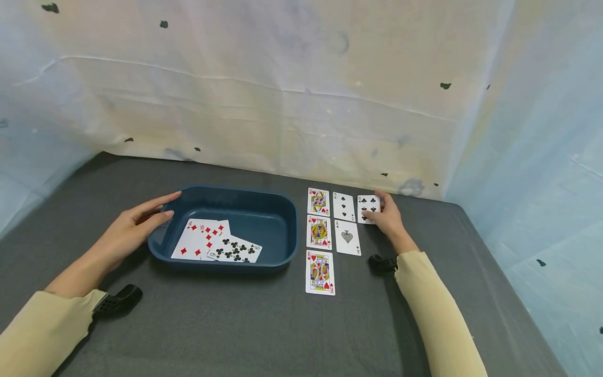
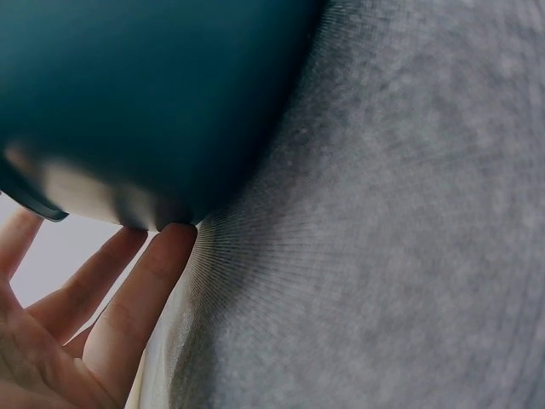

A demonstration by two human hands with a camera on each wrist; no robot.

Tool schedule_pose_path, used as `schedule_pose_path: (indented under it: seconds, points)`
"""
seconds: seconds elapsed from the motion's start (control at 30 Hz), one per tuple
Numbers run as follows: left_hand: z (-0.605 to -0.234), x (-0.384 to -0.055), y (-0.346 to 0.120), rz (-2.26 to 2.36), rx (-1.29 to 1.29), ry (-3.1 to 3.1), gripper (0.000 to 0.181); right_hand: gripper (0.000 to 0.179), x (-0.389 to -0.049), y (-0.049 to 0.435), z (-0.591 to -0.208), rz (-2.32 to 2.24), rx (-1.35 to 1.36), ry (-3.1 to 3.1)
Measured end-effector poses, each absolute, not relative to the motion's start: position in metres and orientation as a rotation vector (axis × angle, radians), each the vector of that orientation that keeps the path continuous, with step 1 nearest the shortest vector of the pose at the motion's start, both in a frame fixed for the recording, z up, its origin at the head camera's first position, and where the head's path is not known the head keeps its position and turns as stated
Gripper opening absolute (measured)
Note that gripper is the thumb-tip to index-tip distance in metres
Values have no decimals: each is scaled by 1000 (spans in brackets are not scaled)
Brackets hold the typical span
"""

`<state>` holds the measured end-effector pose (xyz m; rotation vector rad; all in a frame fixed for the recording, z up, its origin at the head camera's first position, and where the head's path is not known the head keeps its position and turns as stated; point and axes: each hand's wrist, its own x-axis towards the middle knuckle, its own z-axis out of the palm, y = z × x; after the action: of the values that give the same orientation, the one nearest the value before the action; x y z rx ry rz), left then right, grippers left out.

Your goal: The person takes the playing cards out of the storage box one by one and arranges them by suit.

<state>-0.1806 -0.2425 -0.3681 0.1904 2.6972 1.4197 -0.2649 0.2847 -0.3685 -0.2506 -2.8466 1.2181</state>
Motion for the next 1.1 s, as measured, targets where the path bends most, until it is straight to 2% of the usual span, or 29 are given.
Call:
schedule_pose_path:
  seconds: [0.53, 0.9, 1.1]
  points:
    - [-367, -181, -240, 1426, 193, 2695, 57, 54, -264, 273, -360, 1025, -278, -2817]
    - [-368, -180, -242, 1419, 199, 2702, 56, 49, -254, 217, -335, 1237, -81, -2739]
    - [-368, -180, -242, 1431, 208, 2693, 56, 46, -243, 182, -327, 1430, 116, -2662]
